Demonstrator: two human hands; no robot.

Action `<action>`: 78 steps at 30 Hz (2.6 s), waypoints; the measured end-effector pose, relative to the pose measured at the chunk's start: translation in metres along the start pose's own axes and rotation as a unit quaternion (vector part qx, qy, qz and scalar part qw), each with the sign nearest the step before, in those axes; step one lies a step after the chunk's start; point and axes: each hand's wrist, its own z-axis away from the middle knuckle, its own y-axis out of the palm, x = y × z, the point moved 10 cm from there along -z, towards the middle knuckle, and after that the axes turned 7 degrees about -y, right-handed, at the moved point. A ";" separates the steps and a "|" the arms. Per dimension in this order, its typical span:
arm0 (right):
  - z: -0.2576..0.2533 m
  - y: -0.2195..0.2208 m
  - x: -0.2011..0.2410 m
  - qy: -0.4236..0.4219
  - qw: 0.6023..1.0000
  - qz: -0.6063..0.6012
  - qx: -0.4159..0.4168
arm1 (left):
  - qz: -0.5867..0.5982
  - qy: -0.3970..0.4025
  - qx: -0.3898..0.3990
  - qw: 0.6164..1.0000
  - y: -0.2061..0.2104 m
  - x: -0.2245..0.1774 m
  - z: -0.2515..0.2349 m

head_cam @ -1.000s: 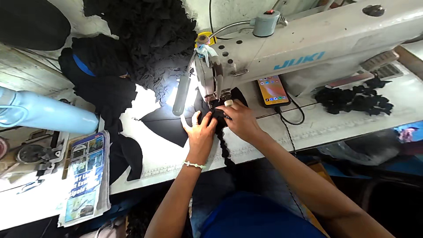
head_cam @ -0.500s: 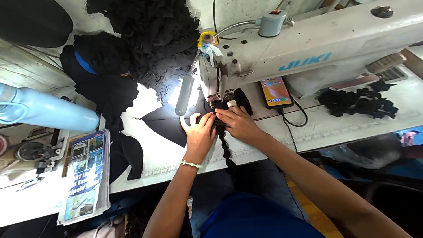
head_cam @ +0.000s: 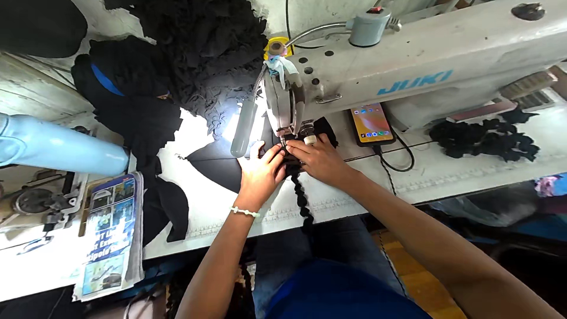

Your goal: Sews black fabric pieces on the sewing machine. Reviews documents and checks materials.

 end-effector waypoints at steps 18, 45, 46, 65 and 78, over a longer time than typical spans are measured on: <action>0.039 -0.017 0.045 0.231 0.967 -0.068 -0.082 | 0.114 -0.015 -0.013 0.993 -0.003 0.009 -0.006; 0.030 -0.053 -0.001 0.272 0.945 -0.148 -0.103 | 0.034 -0.041 -0.071 0.996 -0.009 -0.003 -0.020; 0.033 -0.048 -0.001 0.292 0.934 -0.185 -0.089 | 0.041 -0.033 -0.070 0.996 -0.010 0.000 -0.018; 0.015 -0.061 0.003 0.142 0.981 -0.039 -0.125 | 0.038 -0.045 -0.055 0.997 -0.006 -0.004 -0.023; 0.045 -0.022 0.063 0.140 0.985 -0.001 -0.097 | 0.024 -0.100 -0.030 0.994 -0.003 -0.004 -0.013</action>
